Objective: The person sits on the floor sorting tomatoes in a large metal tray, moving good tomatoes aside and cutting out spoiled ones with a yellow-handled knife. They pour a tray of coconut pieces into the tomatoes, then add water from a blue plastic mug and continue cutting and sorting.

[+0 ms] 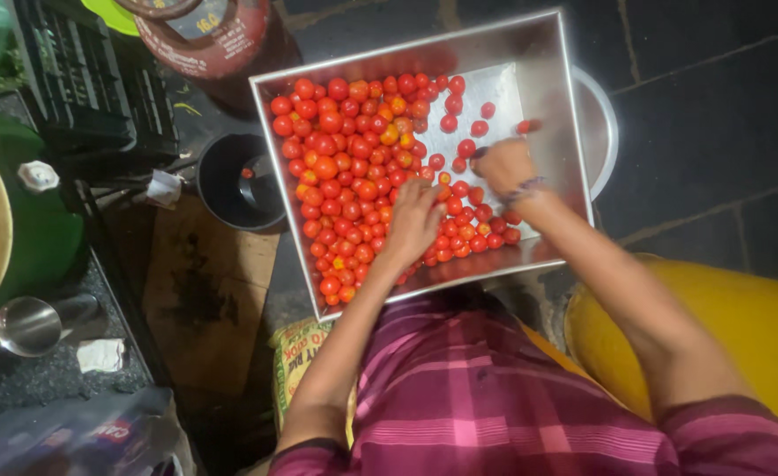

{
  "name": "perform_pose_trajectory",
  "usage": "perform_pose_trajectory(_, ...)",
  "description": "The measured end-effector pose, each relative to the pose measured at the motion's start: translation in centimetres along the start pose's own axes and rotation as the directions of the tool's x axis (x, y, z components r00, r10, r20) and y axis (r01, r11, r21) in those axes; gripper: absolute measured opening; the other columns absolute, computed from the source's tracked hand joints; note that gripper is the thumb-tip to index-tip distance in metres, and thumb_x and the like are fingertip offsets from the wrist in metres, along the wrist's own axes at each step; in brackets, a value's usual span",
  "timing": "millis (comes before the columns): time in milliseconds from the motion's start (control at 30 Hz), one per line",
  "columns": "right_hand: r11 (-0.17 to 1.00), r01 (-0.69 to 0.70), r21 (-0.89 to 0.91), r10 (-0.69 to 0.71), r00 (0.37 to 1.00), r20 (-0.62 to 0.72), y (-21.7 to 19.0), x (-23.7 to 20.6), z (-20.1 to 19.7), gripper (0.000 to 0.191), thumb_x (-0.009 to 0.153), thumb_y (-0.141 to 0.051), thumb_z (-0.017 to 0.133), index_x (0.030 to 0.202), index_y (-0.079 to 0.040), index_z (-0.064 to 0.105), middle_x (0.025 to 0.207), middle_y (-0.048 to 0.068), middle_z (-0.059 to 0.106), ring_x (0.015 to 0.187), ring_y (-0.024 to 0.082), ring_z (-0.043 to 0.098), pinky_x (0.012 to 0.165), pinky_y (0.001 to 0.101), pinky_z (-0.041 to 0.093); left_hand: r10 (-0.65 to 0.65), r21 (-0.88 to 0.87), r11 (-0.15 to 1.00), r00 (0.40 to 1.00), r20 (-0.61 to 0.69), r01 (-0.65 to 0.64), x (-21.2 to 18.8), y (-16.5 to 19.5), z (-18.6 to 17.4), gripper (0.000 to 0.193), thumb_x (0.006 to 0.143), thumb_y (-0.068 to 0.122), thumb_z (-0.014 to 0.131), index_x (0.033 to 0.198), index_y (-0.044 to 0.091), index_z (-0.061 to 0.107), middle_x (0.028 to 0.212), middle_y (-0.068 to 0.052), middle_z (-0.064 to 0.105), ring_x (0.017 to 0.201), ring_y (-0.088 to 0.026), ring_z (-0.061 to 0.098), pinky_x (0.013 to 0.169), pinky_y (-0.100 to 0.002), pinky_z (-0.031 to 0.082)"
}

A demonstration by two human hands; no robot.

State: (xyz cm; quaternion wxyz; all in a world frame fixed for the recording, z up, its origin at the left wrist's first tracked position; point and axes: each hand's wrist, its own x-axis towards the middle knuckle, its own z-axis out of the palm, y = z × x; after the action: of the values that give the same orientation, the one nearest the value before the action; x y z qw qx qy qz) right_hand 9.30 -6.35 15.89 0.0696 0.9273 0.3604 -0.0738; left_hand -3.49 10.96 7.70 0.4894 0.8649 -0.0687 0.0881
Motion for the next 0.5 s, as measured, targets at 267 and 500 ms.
perform_pose_trajectory(267,0.905,-0.377,-0.197,0.355,0.924,-0.138,7.5,-6.5,-5.1,0.011,0.082,-0.015,0.067,0.085,-0.012,0.078,0.078,0.015,0.071,0.073,0.033,0.072,0.059,0.0443,0.055,-0.137,-0.039,0.99,0.987,-0.082,0.135,-0.1,-1.9,-2.0,0.026,0.095,0.007,0.066,0.12,0.0,0.066,0.117,-0.021,0.064,0.116,-0.04,0.056,0.103,-0.048,0.046)
perform_pose_trajectory(500,0.884,-0.4,0.24,0.423,0.905,-0.049,3.1,-7.4,3.5,0.079,0.06,-0.009,0.075,0.137,-0.022,0.065,0.124,0.015,0.066,0.085,0.04,0.07,0.069,0.0507,0.056,-0.005,0.011,1.0,0.983,0.181,0.003,10.4,-6.1,5.4,0.064,0.084,0.001,0.067,0.144,0.001,0.045,0.134,-0.025,0.055,0.13,-0.045,0.05,0.114,-0.051,0.04)
